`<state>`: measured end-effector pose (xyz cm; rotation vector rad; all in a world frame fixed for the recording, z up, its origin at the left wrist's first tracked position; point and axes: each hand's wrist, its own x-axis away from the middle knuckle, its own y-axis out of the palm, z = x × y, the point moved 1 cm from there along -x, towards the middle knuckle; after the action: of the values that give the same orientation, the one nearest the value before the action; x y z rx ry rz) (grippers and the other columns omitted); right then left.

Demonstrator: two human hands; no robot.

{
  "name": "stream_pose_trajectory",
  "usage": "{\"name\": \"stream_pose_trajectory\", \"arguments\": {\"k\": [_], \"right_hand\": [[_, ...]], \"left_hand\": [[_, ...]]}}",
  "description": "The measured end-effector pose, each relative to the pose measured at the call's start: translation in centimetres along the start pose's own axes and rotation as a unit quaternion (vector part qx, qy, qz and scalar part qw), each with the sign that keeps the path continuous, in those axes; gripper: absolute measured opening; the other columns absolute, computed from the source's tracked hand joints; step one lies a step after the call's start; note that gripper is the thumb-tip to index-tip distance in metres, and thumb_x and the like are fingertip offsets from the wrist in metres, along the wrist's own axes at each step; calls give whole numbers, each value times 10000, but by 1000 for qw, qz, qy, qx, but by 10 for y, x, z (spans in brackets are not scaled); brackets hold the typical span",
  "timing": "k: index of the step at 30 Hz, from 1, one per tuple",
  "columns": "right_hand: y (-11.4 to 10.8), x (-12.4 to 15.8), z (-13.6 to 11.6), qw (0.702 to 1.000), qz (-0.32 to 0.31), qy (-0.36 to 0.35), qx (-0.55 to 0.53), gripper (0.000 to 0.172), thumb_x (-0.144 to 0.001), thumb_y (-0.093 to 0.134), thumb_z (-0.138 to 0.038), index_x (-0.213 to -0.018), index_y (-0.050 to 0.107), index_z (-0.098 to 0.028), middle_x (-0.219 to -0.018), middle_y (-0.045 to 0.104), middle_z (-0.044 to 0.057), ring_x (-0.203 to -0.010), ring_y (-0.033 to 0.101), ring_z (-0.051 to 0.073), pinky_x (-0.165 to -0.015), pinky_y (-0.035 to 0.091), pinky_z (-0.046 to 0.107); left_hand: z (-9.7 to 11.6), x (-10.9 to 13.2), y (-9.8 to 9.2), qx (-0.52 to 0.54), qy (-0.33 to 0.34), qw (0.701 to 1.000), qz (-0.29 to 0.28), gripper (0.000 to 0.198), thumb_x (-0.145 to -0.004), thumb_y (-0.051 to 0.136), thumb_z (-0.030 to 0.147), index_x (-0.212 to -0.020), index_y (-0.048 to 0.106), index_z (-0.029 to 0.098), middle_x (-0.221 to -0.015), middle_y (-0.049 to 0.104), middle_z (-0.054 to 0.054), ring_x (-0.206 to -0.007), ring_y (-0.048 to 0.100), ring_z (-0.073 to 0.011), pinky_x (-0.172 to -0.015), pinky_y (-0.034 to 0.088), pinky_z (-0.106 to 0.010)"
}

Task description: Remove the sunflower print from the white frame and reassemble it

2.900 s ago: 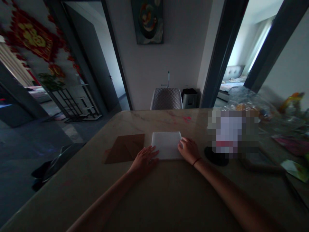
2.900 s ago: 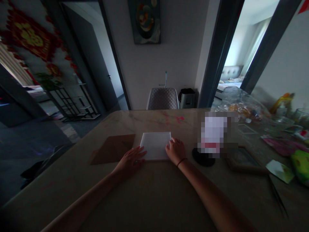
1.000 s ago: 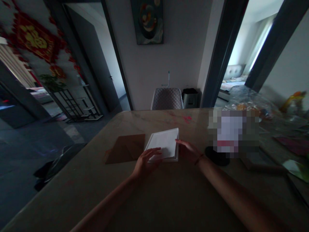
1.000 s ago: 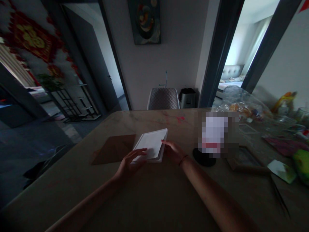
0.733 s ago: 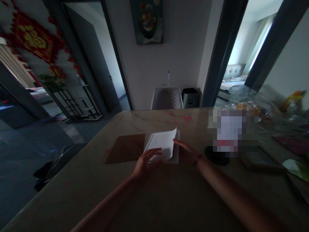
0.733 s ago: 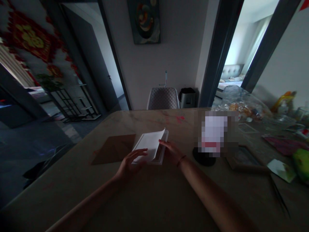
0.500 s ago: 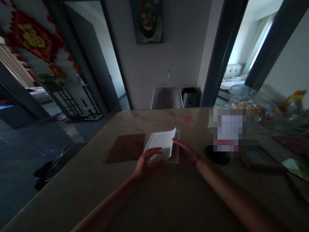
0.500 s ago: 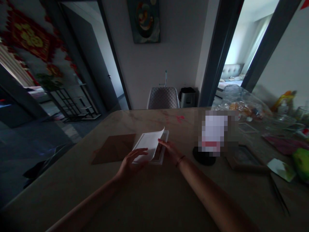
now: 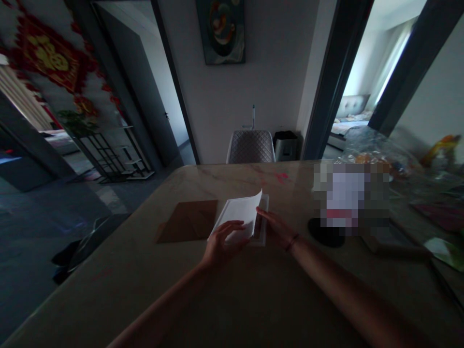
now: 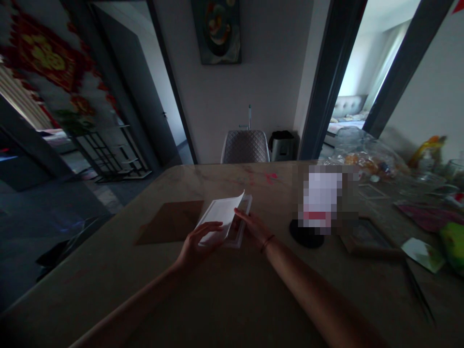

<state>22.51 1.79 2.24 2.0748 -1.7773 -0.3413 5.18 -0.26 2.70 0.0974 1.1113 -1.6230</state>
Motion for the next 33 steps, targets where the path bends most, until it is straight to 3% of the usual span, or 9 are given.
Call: {"name": "stream_pose_trajectory", "arguments": {"k": [4,12,16,21,26,30,33], "right_hand": [[3,0,3,998,28,12,-48,281,-596,708,-414,-695,585,-181,-598,545,-37,-524,493,96,-546,394,249],[1,-1,12,998,63,-18,-5,295,-595,703,-430,-667,567,-178,-544,495,-56,-483,456,79,-508,376,234],[5,0,11,997,72,-3,-17,302,-588,703,-434,-697,576,-183,-581,547,-37,-501,498,100,-530,412,252],[0,-4,14,996,90,-18,-7,332,-593,682,-473,-696,564,-180,-622,584,-3,-541,529,121,-548,430,253],[-21,-14,18,980,149,-16,130,419,-701,489,-592,-706,557,-178,-597,574,15,-521,531,132,-489,388,248],[-40,-21,11,932,151,-45,327,387,-718,473,-507,-560,552,-163,-514,546,7,-504,515,130,-489,347,244],[-48,-24,7,911,141,-65,383,282,-671,539,-414,-559,590,-161,-501,557,-1,-530,529,139,-491,334,237]], "left_hand": [[5,-1,2,-5,-9,1000,14,239,-699,659,328,-903,635,207,-1031,646,-64,-945,608,-200,-813,503,-360],[9,1,4,-28,-11,1000,-7,189,-740,616,328,-900,641,230,-1051,637,-49,-947,604,-187,-819,493,-347],[8,2,5,-52,-11,998,20,186,-722,632,337,-865,642,219,-1074,624,-63,-956,598,-204,-822,487,-366],[2,0,4,-43,-25,997,63,130,-804,528,278,-783,623,193,-981,641,-58,-896,604,-172,-794,480,-320],[-14,-3,-2,-20,-95,989,109,206,-813,496,331,-744,598,167,-762,616,-31,-720,595,-142,-653,479,-246],[-25,-3,-3,-9,-147,982,118,250,-795,490,378,-730,596,161,-705,595,-18,-652,578,-135,-596,469,-225],[-28,-2,-2,-1,-163,980,117,259,-784,492,391,-721,602,165,-699,596,-16,-652,579,-139,-602,468,-227]]}}
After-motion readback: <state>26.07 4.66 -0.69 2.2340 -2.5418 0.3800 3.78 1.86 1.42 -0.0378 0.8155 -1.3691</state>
